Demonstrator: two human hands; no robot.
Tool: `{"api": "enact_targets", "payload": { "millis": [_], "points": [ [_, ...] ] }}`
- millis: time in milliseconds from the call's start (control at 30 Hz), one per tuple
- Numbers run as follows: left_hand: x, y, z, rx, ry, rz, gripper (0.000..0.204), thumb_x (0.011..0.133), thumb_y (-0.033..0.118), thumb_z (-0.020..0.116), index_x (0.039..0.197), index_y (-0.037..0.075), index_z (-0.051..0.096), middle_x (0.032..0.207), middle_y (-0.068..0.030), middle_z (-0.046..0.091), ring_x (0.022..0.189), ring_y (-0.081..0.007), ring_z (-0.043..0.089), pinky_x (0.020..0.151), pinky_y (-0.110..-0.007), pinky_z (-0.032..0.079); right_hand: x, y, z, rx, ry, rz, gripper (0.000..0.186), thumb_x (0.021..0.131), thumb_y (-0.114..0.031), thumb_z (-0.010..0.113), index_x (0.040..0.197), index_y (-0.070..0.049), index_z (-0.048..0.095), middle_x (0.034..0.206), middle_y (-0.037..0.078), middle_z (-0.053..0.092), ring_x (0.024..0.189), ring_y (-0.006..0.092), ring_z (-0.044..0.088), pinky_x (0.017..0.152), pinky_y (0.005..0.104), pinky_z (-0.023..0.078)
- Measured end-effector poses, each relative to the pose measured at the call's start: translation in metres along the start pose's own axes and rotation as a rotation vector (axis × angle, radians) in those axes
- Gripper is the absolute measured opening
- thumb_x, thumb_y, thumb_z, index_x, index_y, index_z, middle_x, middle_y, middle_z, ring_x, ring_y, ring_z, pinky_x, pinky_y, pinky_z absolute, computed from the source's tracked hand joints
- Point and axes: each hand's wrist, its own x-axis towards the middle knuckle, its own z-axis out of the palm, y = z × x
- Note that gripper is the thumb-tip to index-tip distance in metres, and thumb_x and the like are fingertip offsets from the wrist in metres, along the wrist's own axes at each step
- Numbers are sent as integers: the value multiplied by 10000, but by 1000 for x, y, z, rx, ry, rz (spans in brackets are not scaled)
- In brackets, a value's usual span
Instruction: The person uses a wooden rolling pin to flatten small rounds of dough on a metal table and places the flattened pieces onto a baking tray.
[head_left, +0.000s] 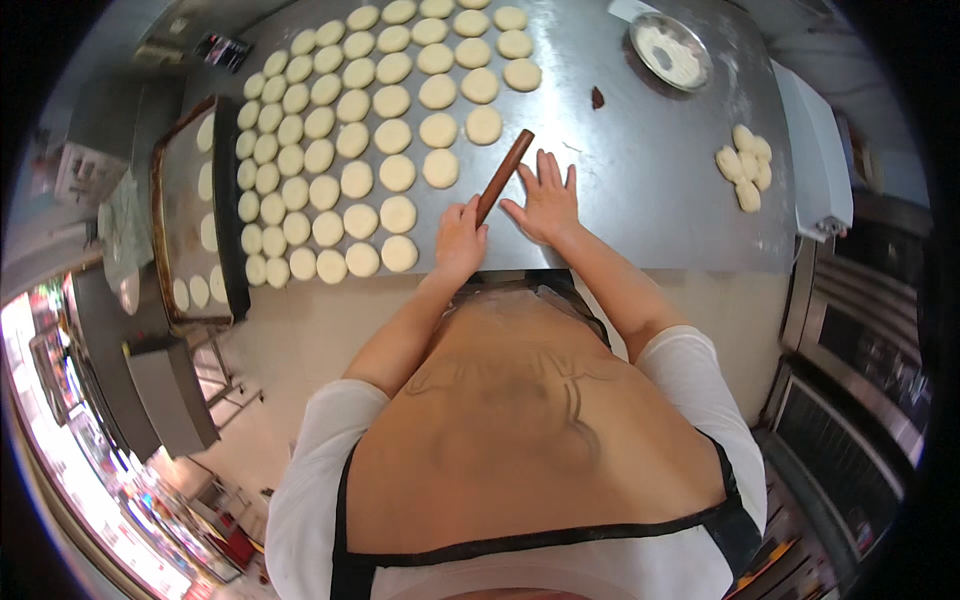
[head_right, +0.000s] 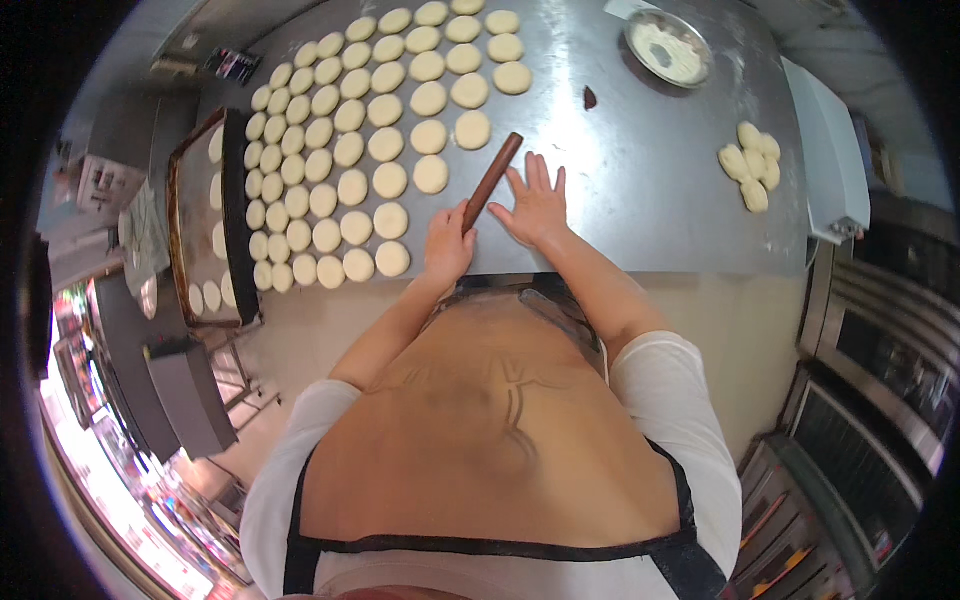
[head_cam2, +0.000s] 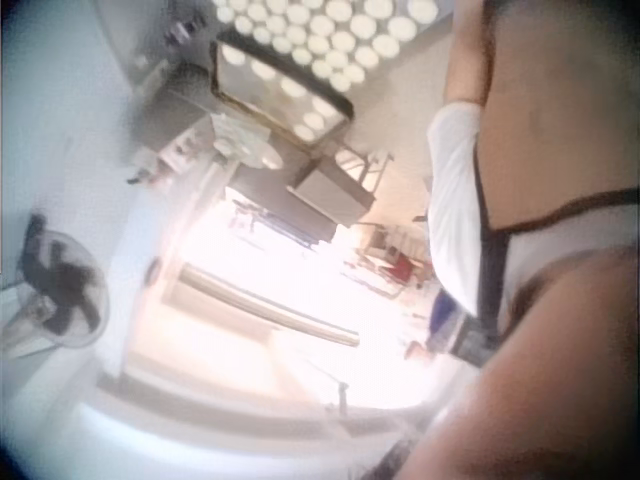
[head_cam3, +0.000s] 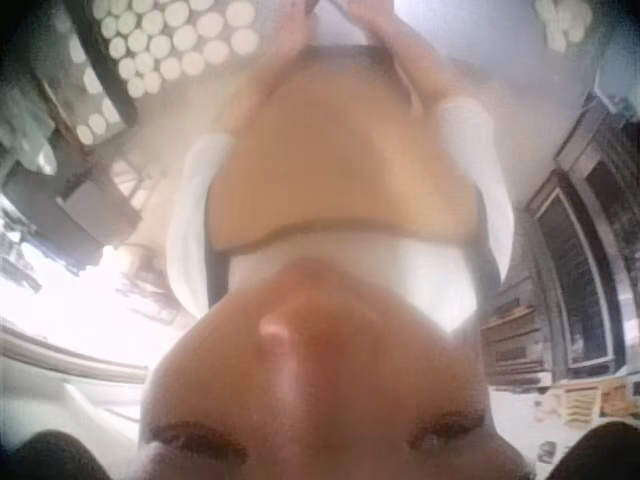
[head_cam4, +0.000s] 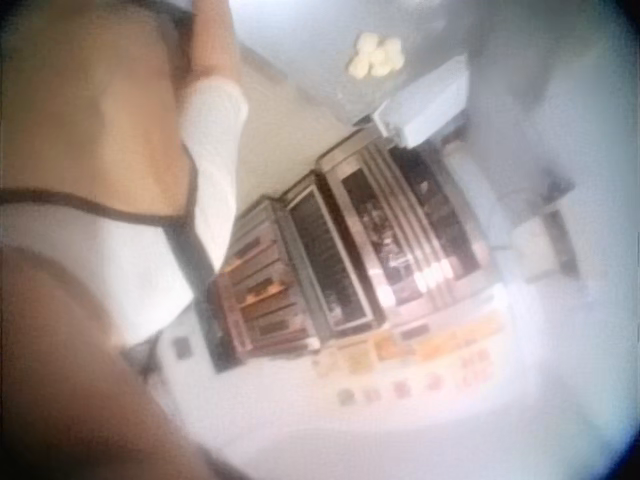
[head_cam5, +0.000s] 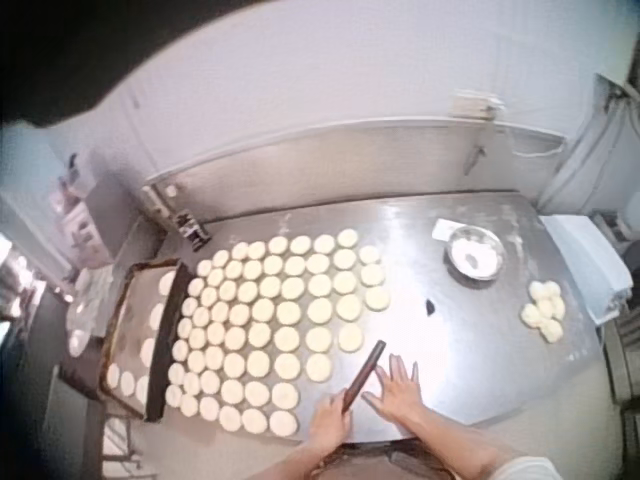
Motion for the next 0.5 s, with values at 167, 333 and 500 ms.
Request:
{"api": "enact_targets", "payload": {
  "millis": [167, 333, 500],
  "points": [
    [8, 8, -4, -13, 22, 23, 546, 881, 98, 706, 1405, 82, 557, 1153, -160, 595, 1088, -384, 570, 943, -490, 472, -12, 1, 9, 69, 145, 7, 836, 951, -630, 554, 1584, -119, 362, 1655, 242, 246, 1548, 397, 200, 1231, 617, 122],
    [23, 31, -13, 26, -201, 332, 586, 875, 155, 731, 1422, 64, 541, 1222, -174, 600, 1140, -379, 576, 985, -496, 452, -44, 22, 6, 137, 353, -116, 521, 878, -453, 712, 1286, -136, 649, 1538, 178, 436, 1450, 382, 351, 1181, 635, 196],
    [25, 40, 5, 363, -136, 531, 731, 922, 399, 691, 1473, -32, 481, 1609, -189, 400, 1513, -328, 345, 1220, -526, 276, -102, 48, 6, 63, 274, 268, 243, 874, -366, 701, 964, -140, 688, 1070, 73, 630, 1068, 311, 545, 971, 513, 359]
  ]
}}
